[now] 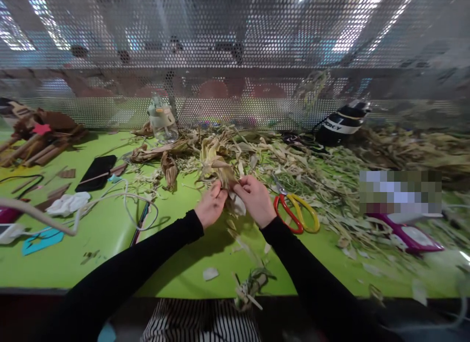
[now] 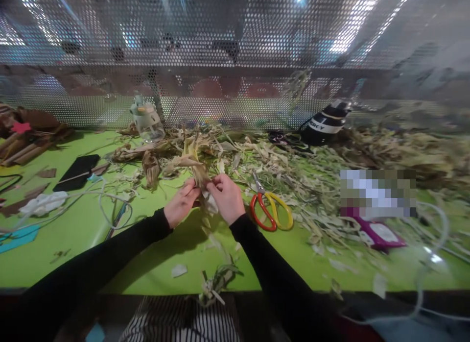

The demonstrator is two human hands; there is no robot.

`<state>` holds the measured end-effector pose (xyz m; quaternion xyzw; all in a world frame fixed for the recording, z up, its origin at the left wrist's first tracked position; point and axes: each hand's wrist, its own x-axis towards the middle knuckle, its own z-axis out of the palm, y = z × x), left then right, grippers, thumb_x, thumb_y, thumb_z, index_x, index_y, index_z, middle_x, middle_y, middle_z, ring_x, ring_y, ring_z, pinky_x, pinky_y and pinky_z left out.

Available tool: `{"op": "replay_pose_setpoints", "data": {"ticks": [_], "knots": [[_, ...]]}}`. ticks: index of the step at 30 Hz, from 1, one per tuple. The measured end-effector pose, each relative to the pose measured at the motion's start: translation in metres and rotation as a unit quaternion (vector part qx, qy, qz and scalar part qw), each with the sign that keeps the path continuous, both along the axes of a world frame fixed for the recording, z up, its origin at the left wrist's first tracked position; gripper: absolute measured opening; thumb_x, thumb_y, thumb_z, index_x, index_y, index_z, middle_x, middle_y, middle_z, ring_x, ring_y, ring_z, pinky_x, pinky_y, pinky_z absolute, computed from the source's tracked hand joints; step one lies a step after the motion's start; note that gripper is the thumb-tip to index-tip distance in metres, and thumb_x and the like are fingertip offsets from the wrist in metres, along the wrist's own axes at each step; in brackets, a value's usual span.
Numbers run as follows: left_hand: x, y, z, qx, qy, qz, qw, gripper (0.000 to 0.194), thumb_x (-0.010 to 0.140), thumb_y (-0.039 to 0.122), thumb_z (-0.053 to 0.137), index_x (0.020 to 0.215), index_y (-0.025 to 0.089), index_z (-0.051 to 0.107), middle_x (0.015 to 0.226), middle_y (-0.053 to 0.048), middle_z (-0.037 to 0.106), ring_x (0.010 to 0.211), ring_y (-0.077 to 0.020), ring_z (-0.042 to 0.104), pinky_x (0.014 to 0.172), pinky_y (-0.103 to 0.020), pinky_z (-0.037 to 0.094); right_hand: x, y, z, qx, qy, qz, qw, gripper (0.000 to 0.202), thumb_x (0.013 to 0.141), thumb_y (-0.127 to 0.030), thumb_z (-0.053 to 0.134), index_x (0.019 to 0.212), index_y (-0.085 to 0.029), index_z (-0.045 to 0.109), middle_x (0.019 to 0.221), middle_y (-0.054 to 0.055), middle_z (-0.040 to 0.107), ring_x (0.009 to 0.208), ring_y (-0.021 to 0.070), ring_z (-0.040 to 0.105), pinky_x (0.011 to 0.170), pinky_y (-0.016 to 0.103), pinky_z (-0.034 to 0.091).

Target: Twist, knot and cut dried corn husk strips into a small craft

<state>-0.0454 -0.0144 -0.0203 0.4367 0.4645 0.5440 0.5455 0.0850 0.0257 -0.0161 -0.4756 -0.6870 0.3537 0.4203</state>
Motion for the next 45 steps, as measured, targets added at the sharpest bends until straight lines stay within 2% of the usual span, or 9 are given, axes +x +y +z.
{"op": "replay_pose_setpoints", "data": {"ticks": [7, 12, 17, 22, 25, 28, 33, 42, 45], "knots": [[0.0, 0.0, 0.007, -0.023, 0.001, -0.038, 0.999, 0.016, 0.08, 0.03, 0.051, 0.087, 0.016, 0.055, 0.081, -0.003, 0.059, 0.074, -0.0129, 0.056, 0.068, -0.024, 0.047, -0.003, 0.002, -0.004, -0.031, 0.047, 0.046, 0.997, 0.027, 0.069, -0.043, 0.06, 0.066, -0.02, 0.045, 0.052, -0.006, 0.044, 0.046, 0.0091, 0.038, 0.045, 0.021, 0.028], [0.002, 0.0, 0.007, -0.062, -0.007, -0.002, 0.998, 0.025, 0.079, 0.041, 0.054, 0.08, 0.017, 0.053, 0.071, -0.001, 0.055, 0.062, -0.011, 0.052, 0.059, -0.023, 0.047, -0.003, -0.004, 0.001, 0.013, 0.0, 0.051, 0.999, 0.021, 0.071, -0.037, 0.06, 0.067, -0.02, 0.048, 0.057, -0.005, 0.047, 0.051, 0.0102, 0.043, 0.049, 0.023, 0.033], [0.002, 0.002, 0.008, -0.088, -0.035, 0.023, 0.995, 0.017, 0.078, 0.034, 0.054, 0.076, 0.017, 0.054, 0.068, 0.001, 0.054, 0.058, -0.0096, 0.051, 0.056, -0.022, 0.047, -0.003, -0.007, 0.004, 0.004, -0.027, 0.077, 0.997, 0.021, 0.074, -0.038, 0.058, 0.069, -0.02, 0.046, 0.058, -0.005, 0.047, 0.053, 0.0108, 0.043, 0.049, 0.023, 0.034], [-0.001, 0.005, 0.011, -0.08, -0.097, 0.06, 0.99, 0.012, 0.079, 0.028, 0.051, 0.078, 0.018, 0.058, 0.073, -0.001, 0.062, 0.065, -0.0107, 0.057, 0.063, -0.022, 0.046, -0.004, -0.007, 0.004, 0.045, -0.044, 0.005, 0.998, 0.039, 0.068, -0.046, 0.066, 0.091, -0.019, 0.049, 0.084, 0.003, 0.058, 0.07, 0.0153, 0.052, 0.06, 0.027, 0.042], [-0.002, 0.006, 0.01, -0.065, -0.106, 0.075, 0.989, 0.011, 0.079, 0.024, 0.051, 0.078, 0.018, 0.06, 0.082, -0.003, 0.066, 0.076, -0.0134, 0.06, 0.07, -0.025, 0.047, -0.002, -0.005, 0.002, -0.002, -0.035, 0.046, 0.998, 0.037, 0.077, -0.05, 0.056, 0.095, -0.019, 0.048, 0.073, -0.001, 0.057, 0.062, 0.0136, 0.05, 0.056, 0.026, 0.04], [-0.004, 0.008, 0.011, -0.051, -0.101, 0.057, 0.992, 0.014, 0.08, 0.023, 0.049, 0.08, 0.017, 0.062, 0.086, -0.004, 0.067, 0.08, -0.0143, 0.06, 0.074, -0.026, 0.046, -0.001, -0.003, 0.0, -0.025, -0.033, 0.082, 0.996, 0.03, 0.079, -0.048, 0.053, 0.089, -0.02, 0.05, 0.06, -0.005, 0.049, 0.053, 0.0115, 0.044, 0.051, 0.025, 0.035], [-0.014, 0.012, 0.019, -0.001, -0.075, 0.039, 0.996, 0.022, 0.078, 0.033, 0.059, 0.09, 0.016, 0.063, 0.086, -0.005, 0.068, 0.081, -0.0167, 0.062, 0.077, -0.03, 0.048, -0.001, -0.003, 0.0, 0.002, -0.06, 0.084, 0.995, 0.022, 0.076, -0.04, 0.057, 0.072, -0.02, 0.051, 0.062, -0.003, 0.048, 0.056, 0.0118, 0.042, 0.052, 0.025, 0.034], [-0.018, 0.013, 0.027, -0.014, -0.13, 0.029, 0.991, 0.019, 0.085, 0.025, 0.045, 0.084, 0.014, 0.061, 0.074, -0.006, 0.067, 0.076, -0.0174, 0.065, 0.071, -0.029, 0.05, -0.005, -0.011, 0.011, -0.066, -0.029, 0.125, 0.99, 0.021, 0.074, -0.037, 0.06, 0.081, -0.019, 0.052, 0.068, -0.002, 0.055, 0.06, 0.0126, 0.049, 0.056, 0.024, 0.037], [-0.018, 0.011, 0.03, 0.002, -0.146, 0.022, 0.989, 0.014, 0.085, 0.022, 0.047, 0.085, 0.015, 0.059, 0.073, -0.005, 0.067, 0.073, -0.0154, 0.065, 0.066, -0.025, 0.048, -0.006, -0.013, 0.011, -0.068, -0.036, 0.155, 0.985, 0.017, 0.076, -0.036, 0.056, 0.074, -0.018, 0.054, 0.066, -0.002, 0.054, 0.06, 0.0122, 0.047, 0.056, 0.024, 0.036]]}}
